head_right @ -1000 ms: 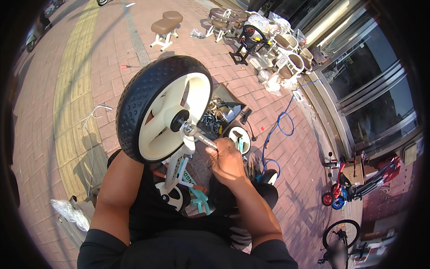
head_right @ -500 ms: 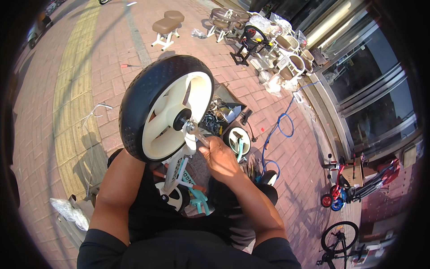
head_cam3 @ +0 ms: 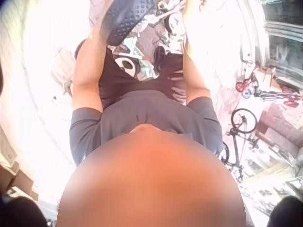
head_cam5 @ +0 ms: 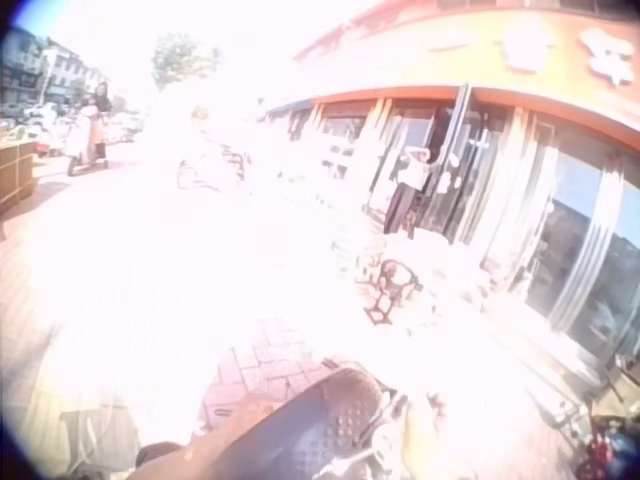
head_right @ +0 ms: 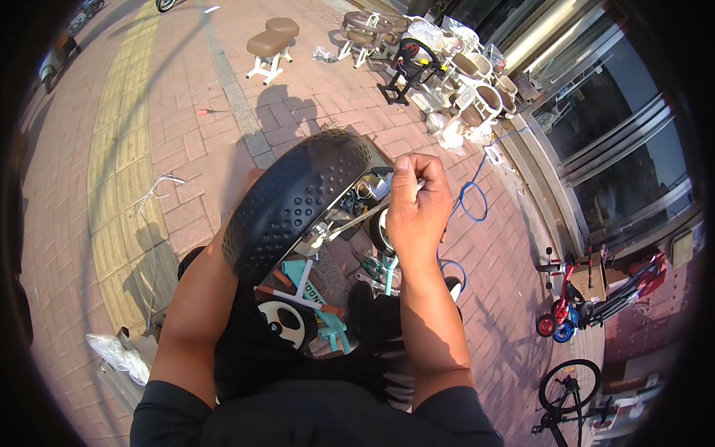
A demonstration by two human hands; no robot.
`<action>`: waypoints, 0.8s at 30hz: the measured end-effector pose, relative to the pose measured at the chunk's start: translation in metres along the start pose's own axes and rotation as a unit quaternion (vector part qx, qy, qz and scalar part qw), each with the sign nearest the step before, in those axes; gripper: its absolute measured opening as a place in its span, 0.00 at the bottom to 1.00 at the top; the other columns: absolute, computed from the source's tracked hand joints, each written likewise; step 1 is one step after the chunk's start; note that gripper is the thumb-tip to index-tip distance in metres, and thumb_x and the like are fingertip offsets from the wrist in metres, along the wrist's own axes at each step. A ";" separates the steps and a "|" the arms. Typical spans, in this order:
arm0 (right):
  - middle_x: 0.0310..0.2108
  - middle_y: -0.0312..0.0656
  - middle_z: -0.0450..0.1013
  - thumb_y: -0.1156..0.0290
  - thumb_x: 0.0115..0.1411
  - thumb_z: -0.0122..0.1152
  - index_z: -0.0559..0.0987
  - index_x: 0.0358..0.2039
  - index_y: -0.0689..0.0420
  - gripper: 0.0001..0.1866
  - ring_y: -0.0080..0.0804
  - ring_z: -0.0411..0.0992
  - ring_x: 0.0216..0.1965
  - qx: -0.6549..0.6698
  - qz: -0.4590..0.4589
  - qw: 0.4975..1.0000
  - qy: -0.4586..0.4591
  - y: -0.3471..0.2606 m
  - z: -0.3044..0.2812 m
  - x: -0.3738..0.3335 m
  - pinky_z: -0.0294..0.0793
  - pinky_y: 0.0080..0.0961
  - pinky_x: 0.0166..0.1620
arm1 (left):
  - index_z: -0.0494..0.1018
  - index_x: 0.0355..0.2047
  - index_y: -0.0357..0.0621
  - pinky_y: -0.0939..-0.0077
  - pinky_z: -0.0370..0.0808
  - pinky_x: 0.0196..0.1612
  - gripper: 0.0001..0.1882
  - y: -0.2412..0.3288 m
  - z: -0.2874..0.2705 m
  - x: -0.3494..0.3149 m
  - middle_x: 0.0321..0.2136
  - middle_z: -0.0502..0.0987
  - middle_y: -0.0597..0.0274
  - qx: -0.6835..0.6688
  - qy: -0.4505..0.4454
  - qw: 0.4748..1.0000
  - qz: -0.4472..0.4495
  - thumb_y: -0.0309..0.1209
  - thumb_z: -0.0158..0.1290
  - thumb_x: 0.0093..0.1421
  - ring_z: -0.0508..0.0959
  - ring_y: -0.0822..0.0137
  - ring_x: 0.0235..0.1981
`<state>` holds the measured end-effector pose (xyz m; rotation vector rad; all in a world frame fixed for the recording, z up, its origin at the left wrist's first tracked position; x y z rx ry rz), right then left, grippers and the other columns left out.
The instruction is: The person assembles a white scooter by attaching wheels to the frame, inserting the handlebar stem, and securing the handlebars with bolts. They use a wrench to tighten the bolts and ensure the components are firmly attached.
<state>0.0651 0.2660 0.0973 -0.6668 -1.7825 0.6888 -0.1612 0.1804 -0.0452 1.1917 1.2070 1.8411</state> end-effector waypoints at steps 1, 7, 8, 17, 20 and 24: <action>0.23 0.30 0.70 0.69 0.70 0.61 0.77 0.33 0.61 0.10 0.16 0.62 0.24 0.032 0.079 0.996 -0.012 0.027 0.005 0.005 0.62 0.18 0.27 | 0.78 0.24 0.34 0.74 0.73 0.32 0.26 0.004 0.002 -0.003 0.26 0.80 0.62 -0.010 0.011 1.000 0.011 0.47 0.51 0.67 0.77 0.76 0.29; 0.23 0.30 0.68 0.56 0.74 0.54 0.78 0.30 0.60 0.21 0.15 0.62 0.24 0.135 0.279 0.941 -0.137 0.113 0.050 -0.101 0.59 0.19 0.25 | 0.77 0.23 0.34 0.73 0.72 0.31 0.25 0.012 -0.008 -0.018 0.25 0.79 0.63 -0.052 0.061 0.997 -0.005 0.46 0.50 0.67 0.75 0.76 0.28; 0.23 0.30 0.68 0.54 0.75 0.51 0.79 0.33 0.62 0.23 0.15 0.63 0.24 0.172 0.337 0.918 -0.122 0.114 0.058 -0.129 0.61 0.19 0.26 | 0.77 0.23 0.34 0.73 0.72 0.31 0.25 0.010 -0.011 -0.017 0.25 0.78 0.64 -0.055 0.070 0.996 -0.010 0.45 0.50 0.67 0.75 0.76 0.28; 0.28 0.48 0.77 0.80 0.58 0.63 0.75 0.52 0.74 0.21 0.31 0.75 0.19 -0.050 -0.279 0.949 -0.134 -0.070 0.038 -0.128 0.74 0.25 0.23 | 0.75 0.23 0.34 0.73 0.69 0.30 0.24 -0.005 -0.018 0.001 0.23 0.77 0.65 -0.061 0.094 0.993 -0.048 0.43 0.48 0.67 0.72 0.76 0.26; 0.23 0.43 0.75 0.70 0.62 0.60 0.78 0.34 0.67 0.10 0.29 0.70 0.17 -0.171 -0.348 0.911 -0.144 -0.088 0.016 -0.086 0.67 0.26 0.21 | 0.75 0.22 0.34 0.72 0.69 0.30 0.24 -0.001 -0.007 0.003 0.23 0.76 0.65 -0.026 0.053 0.998 -0.024 0.43 0.47 0.67 0.71 0.76 0.25; 0.18 0.38 0.70 0.60 0.72 0.50 0.77 0.31 0.63 0.19 0.25 0.62 0.14 -0.048 -0.133 0.990 -0.018 -0.052 -0.003 -0.022 0.59 0.24 0.18 | 0.70 0.22 0.34 0.72 0.63 0.28 0.21 0.008 0.012 -0.003 0.18 0.69 0.66 0.036 0.000 0.998 0.046 0.38 0.44 0.66 0.66 0.75 0.23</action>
Point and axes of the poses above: each hand's wrist, its own x-axis towards the middle knuckle, its own z-axis out of the palm, y = z × x, the point moved 7 cm from there along x, towards the middle knuckle
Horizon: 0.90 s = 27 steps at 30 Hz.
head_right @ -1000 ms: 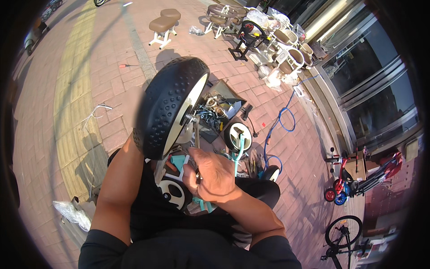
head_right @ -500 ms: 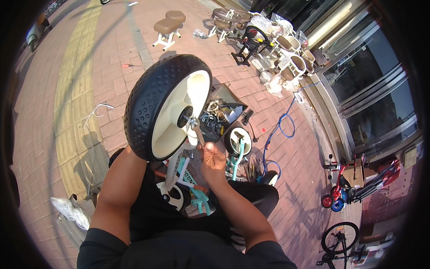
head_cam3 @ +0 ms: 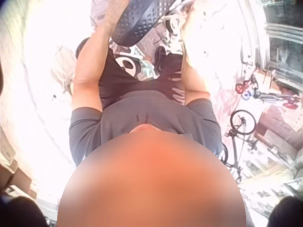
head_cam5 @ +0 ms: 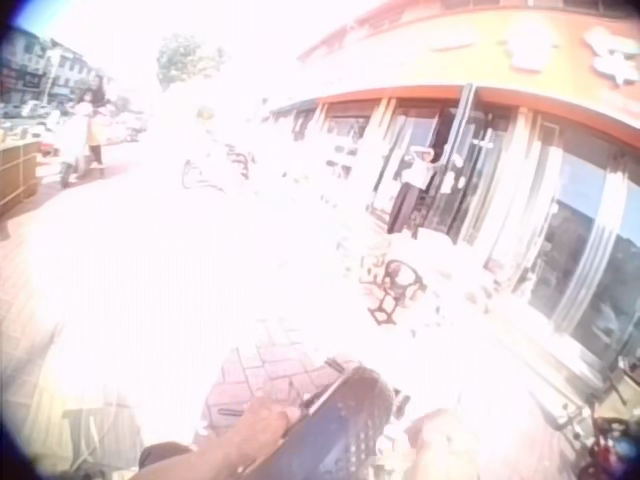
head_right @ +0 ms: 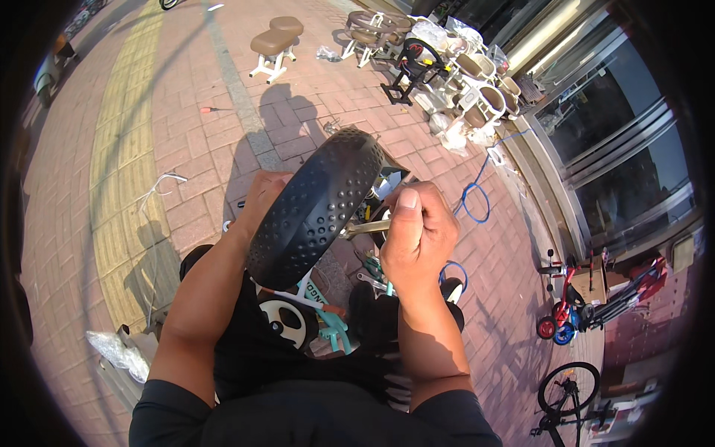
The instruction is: The person assembles a white scooter by attaching wheels to the frame, inserting the handlebar stem, and securing the handlebars with bolts. They use a wrench to tighten the bolts and ensure the components are firmly attached.
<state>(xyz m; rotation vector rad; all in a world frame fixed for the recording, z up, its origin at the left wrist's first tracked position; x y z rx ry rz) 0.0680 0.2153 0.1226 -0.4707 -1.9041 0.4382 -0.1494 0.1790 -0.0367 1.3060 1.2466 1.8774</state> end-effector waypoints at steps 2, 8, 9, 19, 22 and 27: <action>0.19 0.36 0.70 0.62 0.72 0.53 0.76 0.28 0.61 0.18 0.22 0.65 0.18 0.142 0.206 0.968 0.006 0.044 -0.002 0.009 0.61 0.23 0.21 | 0.69 0.22 0.34 0.72 0.63 0.28 0.20 -0.004 0.004 -0.002 0.17 0.66 0.65 -0.027 -0.017 0.999 -0.022 0.37 0.44 0.65 0.65 0.75 0.23; 0.24 0.36 0.72 0.60 0.68 0.63 0.77 0.26 0.57 0.17 0.27 0.67 0.24 -0.018 0.139 0.989 0.045 0.074 -0.002 0.012 0.66 0.26 0.29 | 0.69 0.21 0.36 0.73 0.63 0.28 0.19 -0.018 0.005 0.001 0.16 0.66 0.65 0.076 -0.047 0.996 -0.017 0.37 0.44 0.65 0.66 0.75 0.22; 0.26 0.38 0.73 0.60 0.66 0.66 0.77 0.25 0.57 0.16 0.31 0.68 0.26 -0.107 0.001 0.992 0.064 0.055 -0.006 0.014 0.67 0.28 0.31 | 0.71 0.22 0.37 0.72 0.65 0.28 0.19 -0.021 0.003 0.000 0.16 0.66 0.64 0.029 -0.035 0.998 -0.045 0.37 0.45 0.65 0.68 0.75 0.22; 0.31 0.34 0.72 0.43 0.51 0.66 0.79 0.26 0.52 0.23 0.35 0.72 0.38 -0.372 -0.368 0.820 -0.233 -0.016 0.021 0.003 0.65 0.46 0.61 | 0.77 0.47 0.38 0.78 0.78 0.36 0.16 0.066 0.019 -0.010 0.38 0.82 0.63 0.008 -0.127 0.990 -0.056 0.27 0.62 0.59 0.80 0.75 0.34; 0.30 0.33 0.71 0.46 0.54 0.64 0.82 0.32 0.53 0.21 0.32 0.72 0.37 -0.397 -0.396 0.752 -0.345 -0.021 0.029 -0.004 0.65 0.48 0.61 | 0.77 0.46 0.38 0.78 0.77 0.35 0.15 0.071 0.024 -0.006 0.37 0.82 0.63 0.028 -0.133 0.990 -0.045 0.29 0.62 0.60 0.79 0.75 0.33; 0.22 0.30 0.64 0.49 0.51 0.66 0.76 0.25 0.50 0.17 0.29 0.68 0.27 -0.339 -0.408 0.753 -0.389 -0.027 0.034 0.004 0.63 0.30 0.36 | 0.77 0.43 0.38 0.77 0.76 0.33 0.13 0.051 0.020 -0.010 0.34 0.81 0.63 0.006 -0.127 0.990 -0.054 0.31 0.61 0.61 0.79 0.74 0.31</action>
Point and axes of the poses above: each hand's wrist, its own x-axis towards the middle knuckle, its own z-axis out of the palm, y = z × x, the point moved 7 cm from there along x, towards the middle knuckle
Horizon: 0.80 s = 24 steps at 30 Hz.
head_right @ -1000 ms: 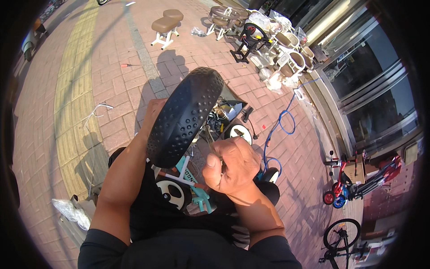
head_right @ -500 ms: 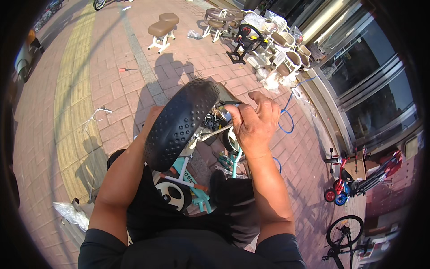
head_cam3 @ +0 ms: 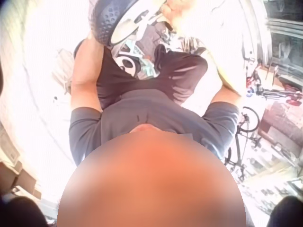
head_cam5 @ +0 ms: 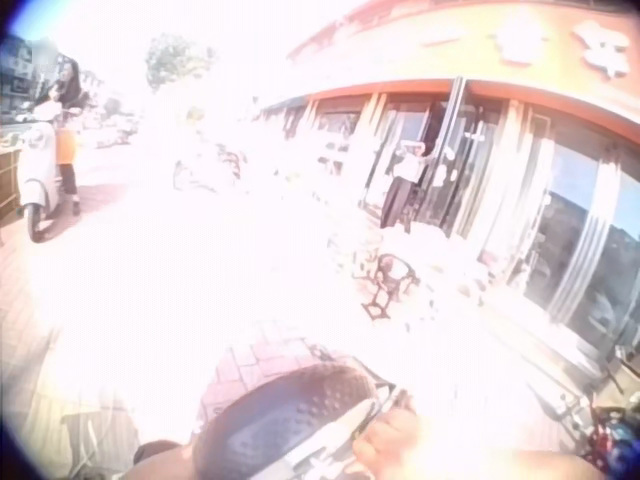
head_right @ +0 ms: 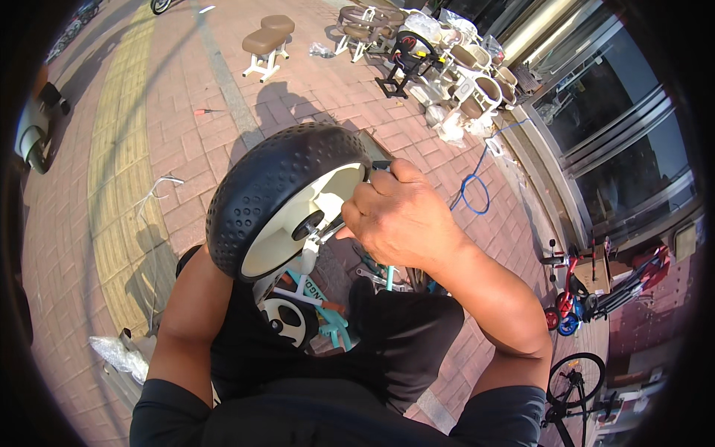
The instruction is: The person assembles a white scooter by attaching wheels to the frame, inserting the handlebar stem, and securing the handlebars with bolts. They use a wrench to tighten the bolts and ensure the components are firmly attached.
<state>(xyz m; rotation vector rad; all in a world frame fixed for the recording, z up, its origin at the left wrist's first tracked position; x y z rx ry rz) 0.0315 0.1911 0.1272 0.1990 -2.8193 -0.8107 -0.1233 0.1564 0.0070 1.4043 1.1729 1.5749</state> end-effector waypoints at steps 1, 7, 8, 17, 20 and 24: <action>0.21 0.30 0.64 0.48 0.51 0.66 0.76 0.23 0.50 0.18 0.29 0.68 0.26 0.019 -0.001 1.000 0.009 0.002 0.000 0.001 0.63 0.31 0.35 | 0.77 0.43 0.38 0.77 0.75 0.33 0.13 -0.005 -0.001 -0.002 0.34 0.81 0.63 -0.006 0.004 1.000 -0.002 0.32 0.61 0.61 0.79 0.73 0.30; 0.15 0.35 0.63 0.42 0.55 0.65 0.70 0.16 0.51 0.27 0.39 0.69 0.18 0.163 0.080 0.981 0.061 0.013 0.023 -0.005 0.62 0.36 0.26 | 0.77 0.40 0.39 0.76 0.74 0.31 0.12 -0.032 -0.011 -0.012 0.31 0.80 0.63 -0.045 0.039 0.998 -0.021 0.35 0.60 0.62 0.78 0.72 0.28; 0.15 0.36 0.63 0.42 0.57 0.64 0.70 0.15 0.52 0.28 0.41 0.69 0.18 0.201 0.097 0.973 0.065 0.012 0.033 -0.006 0.62 0.37 0.25 | 0.77 0.39 0.39 0.76 0.74 0.30 0.12 -0.035 -0.013 -0.014 0.30 0.80 0.63 -0.050 0.045 0.997 -0.024 0.35 0.60 0.62 0.78 0.72 0.27; 0.16 0.36 0.66 0.45 0.71 0.54 0.72 0.19 0.59 0.32 0.24 0.63 0.18 0.630 0.284 0.718 0.085 -0.039 0.122 -0.031 0.60 0.27 0.24 | 0.77 0.35 0.40 0.75 0.71 0.27 0.14 -0.054 -0.028 -0.024 0.26 0.79 0.63 -0.073 0.104 0.991 -0.031 0.40 0.58 0.64 0.77 0.70 0.24; 0.17 0.33 0.66 0.47 0.72 0.54 0.74 0.20 0.60 0.31 0.20 0.61 0.20 0.744 0.316 0.576 0.124 -0.066 0.145 -0.033 0.58 0.23 0.26 | 0.77 0.33 0.40 0.75 0.71 0.26 0.15 -0.063 -0.035 -0.025 0.25 0.78 0.63 -0.071 0.127 0.989 -0.026 0.42 0.57 0.64 0.77 0.69 0.22; 0.17 0.34 0.65 0.43 0.71 0.52 0.76 0.20 0.59 0.33 0.21 0.60 0.20 0.807 0.395 0.423 0.119 -0.090 0.182 -0.044 0.56 0.22 0.26 | 0.76 0.31 0.41 0.74 0.70 0.25 0.17 -0.077 -0.034 -0.013 0.23 0.78 0.63 -0.015 0.147 0.989 0.009 0.44 0.57 0.65 0.76 0.69 0.21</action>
Point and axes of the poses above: each hand's wrist, its own x-axis towards the middle knuckle, its own z-axis out of the palm, y = z × x, the point moved 7 cm from there along x, towards the middle knuckle
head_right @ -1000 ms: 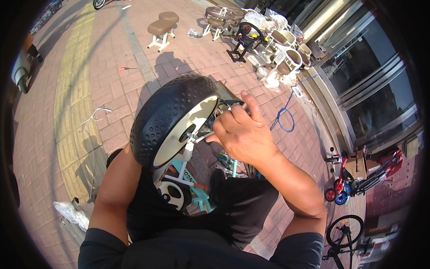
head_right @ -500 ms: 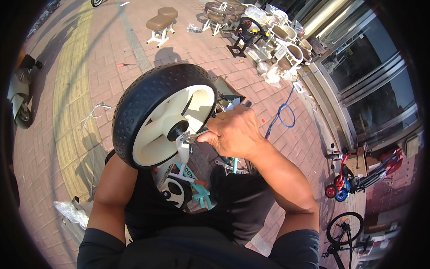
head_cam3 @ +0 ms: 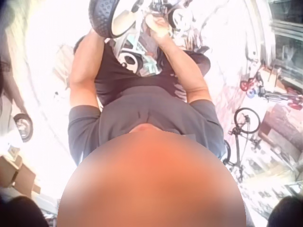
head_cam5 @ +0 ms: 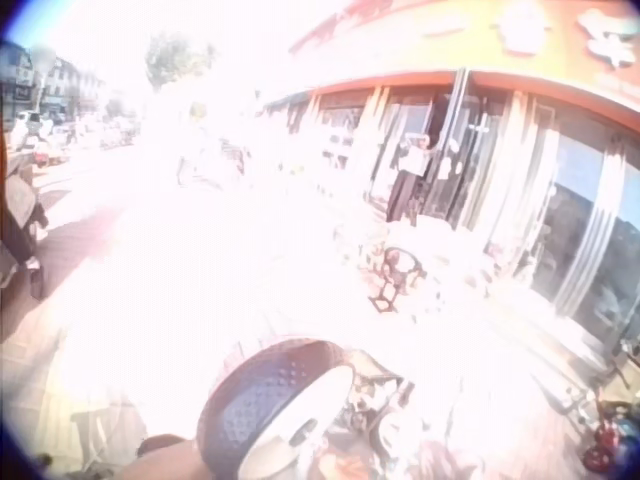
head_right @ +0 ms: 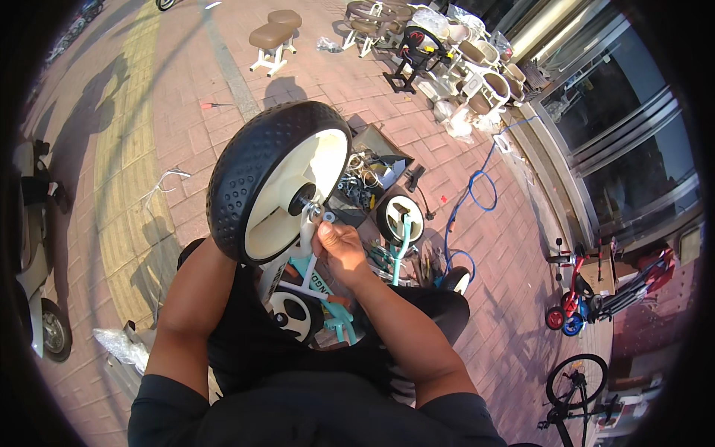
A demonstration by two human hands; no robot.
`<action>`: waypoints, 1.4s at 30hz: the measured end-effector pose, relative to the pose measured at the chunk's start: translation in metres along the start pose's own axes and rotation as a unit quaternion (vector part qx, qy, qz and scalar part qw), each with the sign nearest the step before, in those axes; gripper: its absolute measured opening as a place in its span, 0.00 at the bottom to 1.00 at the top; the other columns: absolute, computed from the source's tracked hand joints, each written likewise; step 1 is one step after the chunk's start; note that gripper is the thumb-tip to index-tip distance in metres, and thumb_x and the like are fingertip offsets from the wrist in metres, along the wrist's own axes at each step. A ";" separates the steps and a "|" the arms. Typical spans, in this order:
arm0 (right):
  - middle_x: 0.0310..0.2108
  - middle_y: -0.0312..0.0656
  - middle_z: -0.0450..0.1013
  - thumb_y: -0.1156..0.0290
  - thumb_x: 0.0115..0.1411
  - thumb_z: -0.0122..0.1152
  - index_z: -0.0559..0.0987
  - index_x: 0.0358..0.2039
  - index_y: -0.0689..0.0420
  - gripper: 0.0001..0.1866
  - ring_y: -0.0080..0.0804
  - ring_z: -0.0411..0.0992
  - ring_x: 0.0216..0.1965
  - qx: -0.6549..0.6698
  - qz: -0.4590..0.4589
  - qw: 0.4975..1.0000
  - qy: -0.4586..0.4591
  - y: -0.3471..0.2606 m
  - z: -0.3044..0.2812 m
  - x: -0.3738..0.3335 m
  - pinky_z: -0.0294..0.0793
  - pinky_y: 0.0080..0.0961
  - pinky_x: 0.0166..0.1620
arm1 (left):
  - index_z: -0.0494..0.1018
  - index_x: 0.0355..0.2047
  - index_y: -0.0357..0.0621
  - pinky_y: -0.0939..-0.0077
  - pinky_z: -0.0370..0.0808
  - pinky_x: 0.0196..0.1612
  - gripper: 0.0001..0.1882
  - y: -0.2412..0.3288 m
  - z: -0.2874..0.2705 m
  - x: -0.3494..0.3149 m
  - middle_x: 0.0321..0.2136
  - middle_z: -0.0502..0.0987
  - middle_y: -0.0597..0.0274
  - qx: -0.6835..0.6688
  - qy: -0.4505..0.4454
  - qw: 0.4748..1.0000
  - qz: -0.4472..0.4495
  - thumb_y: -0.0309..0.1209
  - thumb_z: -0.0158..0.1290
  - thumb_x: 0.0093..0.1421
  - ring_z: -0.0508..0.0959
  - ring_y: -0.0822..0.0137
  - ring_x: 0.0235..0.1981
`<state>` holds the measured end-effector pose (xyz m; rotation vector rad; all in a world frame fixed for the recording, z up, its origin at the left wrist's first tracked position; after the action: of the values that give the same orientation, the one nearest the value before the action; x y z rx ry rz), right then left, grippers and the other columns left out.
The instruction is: The person assembles a white scooter by attaching wheels to the frame, inserting the handlebar stem, and securing the handlebars with bolts. They use a wrench to tighten the bolts and ensure the components are firmly attached.
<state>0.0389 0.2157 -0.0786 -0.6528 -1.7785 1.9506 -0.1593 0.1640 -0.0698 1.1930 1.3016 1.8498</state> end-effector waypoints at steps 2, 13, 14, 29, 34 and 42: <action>0.17 0.34 0.65 0.39 0.71 0.50 0.76 0.22 0.59 0.34 0.22 0.59 0.19 0.008 0.055 0.998 0.012 0.015 -0.013 0.013 0.56 0.22 0.26 | 0.76 0.30 0.41 0.74 0.69 0.24 0.18 -0.002 0.004 0.011 0.22 0.77 0.63 0.077 0.009 0.995 0.064 0.45 0.56 0.65 0.76 0.68 0.20; 0.24 0.36 0.75 0.62 0.52 0.79 0.81 0.29 0.61 0.17 0.26 0.73 0.25 -0.314 -0.080 0.940 0.107 0.030 -0.047 -0.037 0.72 0.25 0.30 | 0.76 0.28 0.45 0.77 0.61 0.19 0.26 -0.030 0.001 0.021 0.15 0.69 0.67 -0.261 0.150 0.943 -0.139 0.53 0.47 0.72 0.66 0.74 0.14; 0.28 0.39 0.78 0.61 0.50 0.80 0.82 0.33 0.61 0.19 0.31 0.77 0.26 -0.378 -0.125 0.912 0.102 0.030 -0.034 -0.040 0.75 0.27 0.31 | 0.75 0.35 0.46 0.76 0.64 0.21 0.26 -0.028 0.005 0.022 0.17 0.68 0.67 -0.259 0.133 0.946 -0.145 0.55 0.43 0.73 0.67 0.72 0.16; 0.41 0.43 0.80 0.56 0.47 0.80 0.77 0.45 0.56 0.30 0.48 0.81 0.39 -0.490 -0.038 0.842 0.223 0.075 -0.010 -0.029 0.78 0.39 0.39 | 0.72 0.43 0.42 0.75 0.75 0.37 0.20 -0.026 0.048 -0.006 0.37 0.77 0.63 -0.373 0.123 0.899 -0.193 0.49 0.52 0.71 0.77 0.73 0.35; 0.35 0.46 0.78 0.65 0.51 0.76 0.76 0.45 0.59 0.24 0.45 0.80 0.36 -0.347 -0.113 0.894 0.261 0.048 0.004 -0.019 0.77 0.37 0.39 | 0.72 0.46 0.43 0.72 0.76 0.40 0.13 -0.051 0.068 -0.011 0.37 0.77 0.63 -0.387 0.072 0.888 -0.238 0.41 0.51 0.73 0.77 0.70 0.37; 0.31 0.40 0.76 0.72 0.59 0.67 0.74 0.44 0.64 0.15 0.25 0.74 0.31 -0.194 -0.031 0.937 0.290 0.038 -0.030 -0.013 0.74 0.26 0.36 | 0.76 0.50 0.37 0.77 0.75 0.46 0.14 0.028 0.026 -0.022 0.44 0.81 0.61 -0.029 0.043 0.996 -0.074 0.34 0.53 0.71 0.78 0.74 0.44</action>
<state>0.0669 0.2285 -0.1173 -1.1459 -1.7600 1.1829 -0.1254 0.1468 -0.0480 0.9686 1.3352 1.8357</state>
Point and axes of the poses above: each hand's wrist, its own x-axis towards the middle knuckle, its own z-axis out of the palm, y = z × x, the point moved 7 cm from there along x, towards the middle knuckle
